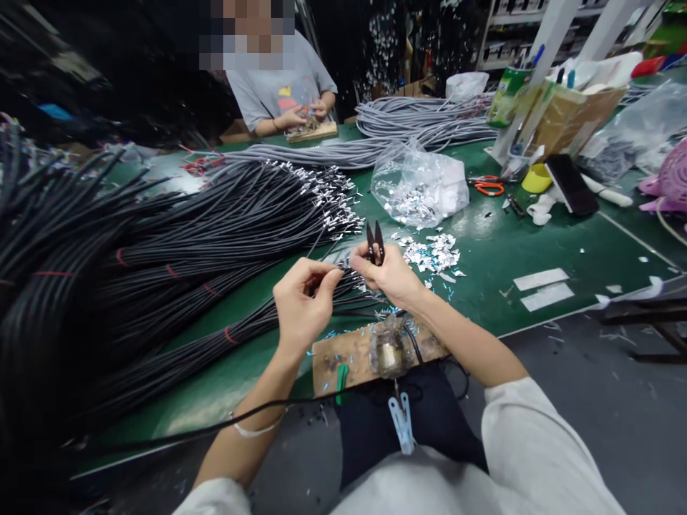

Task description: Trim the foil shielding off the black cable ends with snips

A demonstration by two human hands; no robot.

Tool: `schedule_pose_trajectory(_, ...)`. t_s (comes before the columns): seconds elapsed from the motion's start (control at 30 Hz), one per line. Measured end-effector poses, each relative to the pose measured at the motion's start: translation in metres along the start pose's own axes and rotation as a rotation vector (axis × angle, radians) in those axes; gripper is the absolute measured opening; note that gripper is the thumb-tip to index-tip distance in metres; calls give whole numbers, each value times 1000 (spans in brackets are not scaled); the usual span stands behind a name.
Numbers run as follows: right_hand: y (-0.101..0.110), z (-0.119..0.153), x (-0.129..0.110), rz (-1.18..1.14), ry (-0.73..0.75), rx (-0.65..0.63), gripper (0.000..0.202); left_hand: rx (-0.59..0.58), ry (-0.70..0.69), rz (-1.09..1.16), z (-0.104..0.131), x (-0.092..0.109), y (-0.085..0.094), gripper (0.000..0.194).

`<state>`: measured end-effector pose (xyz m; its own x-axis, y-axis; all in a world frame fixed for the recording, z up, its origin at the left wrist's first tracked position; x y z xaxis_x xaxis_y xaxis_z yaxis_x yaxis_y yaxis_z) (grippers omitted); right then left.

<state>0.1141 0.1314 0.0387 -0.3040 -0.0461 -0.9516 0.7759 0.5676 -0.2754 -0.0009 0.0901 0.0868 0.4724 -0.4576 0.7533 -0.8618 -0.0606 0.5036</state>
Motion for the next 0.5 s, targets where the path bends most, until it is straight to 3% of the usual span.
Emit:
schedule_pose_trajectory(0.1,-9,0,-6,124,25,-69,33,-58,13,3,-3,-5,-5,22)
schedule_pose_trajectory(0.17,-8,5,-27,416,156,10,23,-134,41,27,-4,-10,-12,29)
schedule_pose_trajectory(0.23,-4,15,-52,748,307,165,14,-182,66,36,-4,-12,-17,34)
schedule_pose_trajectory(0.3,8,27,-70,925,395,345,12,-175,67,38,-4,-10,-16,36)
schedule_pose_trajectory(0.4,46,51,-82,830,445,693,13,-121,66,68,-2,-10,-9,35)
schedule_pose_trajectory(0.43,52,52,-82,802,421,723,15,-105,65,77,-2,-10,-7,34)
schedule_pose_trajectory(0.5,43,32,-71,797,325,494,29,-88,51,80,-3,-10,-4,32)
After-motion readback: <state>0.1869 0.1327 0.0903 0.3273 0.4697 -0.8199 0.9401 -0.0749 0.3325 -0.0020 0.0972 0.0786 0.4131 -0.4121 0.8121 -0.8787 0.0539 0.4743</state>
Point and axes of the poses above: each hand's wrist, its own z-axis away from the middle knuckle, its own y-axis out of the back of the hand, x = y × z, the point moved 10 cm from there along -z, towards the middle knuckle, and after that the axes turned 14 degrees about -x, right-handed, at the moved point
